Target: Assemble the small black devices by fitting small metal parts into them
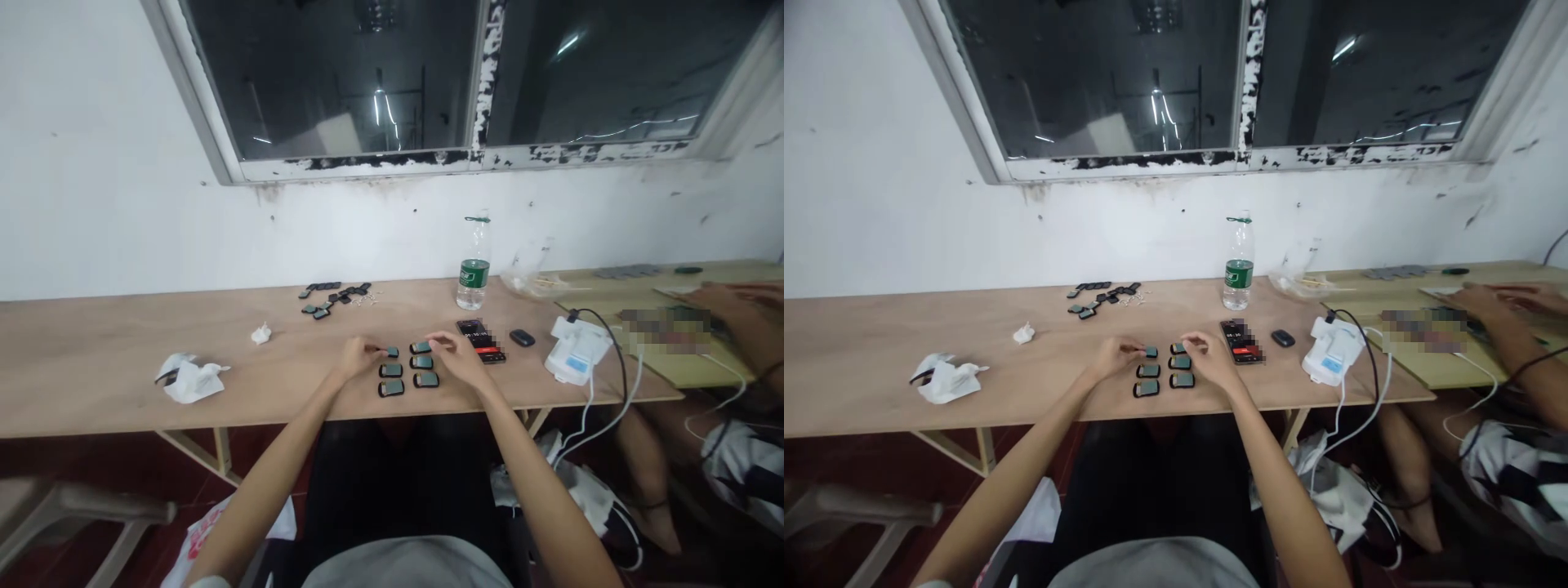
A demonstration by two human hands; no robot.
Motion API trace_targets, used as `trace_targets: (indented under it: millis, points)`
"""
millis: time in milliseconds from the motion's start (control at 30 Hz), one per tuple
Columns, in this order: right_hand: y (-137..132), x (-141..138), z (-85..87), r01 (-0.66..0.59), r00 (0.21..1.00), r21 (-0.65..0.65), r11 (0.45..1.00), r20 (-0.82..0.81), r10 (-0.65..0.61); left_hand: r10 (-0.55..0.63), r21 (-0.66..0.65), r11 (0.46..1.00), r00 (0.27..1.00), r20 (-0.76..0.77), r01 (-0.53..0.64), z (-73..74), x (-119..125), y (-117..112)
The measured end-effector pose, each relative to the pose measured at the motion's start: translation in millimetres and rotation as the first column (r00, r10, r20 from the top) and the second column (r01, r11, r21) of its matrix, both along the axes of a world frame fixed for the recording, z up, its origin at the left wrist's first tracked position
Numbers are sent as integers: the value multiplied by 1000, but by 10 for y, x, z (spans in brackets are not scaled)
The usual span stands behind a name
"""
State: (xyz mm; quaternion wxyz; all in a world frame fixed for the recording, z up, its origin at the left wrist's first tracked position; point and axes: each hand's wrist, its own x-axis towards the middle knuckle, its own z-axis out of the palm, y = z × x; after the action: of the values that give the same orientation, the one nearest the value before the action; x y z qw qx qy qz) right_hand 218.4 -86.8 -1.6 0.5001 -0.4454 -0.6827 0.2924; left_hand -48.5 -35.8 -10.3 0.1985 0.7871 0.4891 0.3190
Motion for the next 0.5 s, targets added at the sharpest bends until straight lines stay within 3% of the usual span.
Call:
trace_targets:
  millis: [133, 267, 400, 500]
  points:
    - [7, 11, -34, -6, 996, -8, 1000, 92, 6, -34, -24, 999, 999, -36, 33, -140, -34, 109]
    - [-22, 2, -86, -73, 950, -12, 997, 304, 73, -32, -19, 999, 999, -13, 32, -203, -78, 110]
    - [-77, 32, -68, -268, 850, -39, 963, 462, 255, -67, -35, 997, 998, -3, 67, -173, -119, 34]
    - [-106, 62, -38, -329, 812, -92, 940, 480, 331, -85, -10, 996, 994, 62, 86, -88, -131, -110]
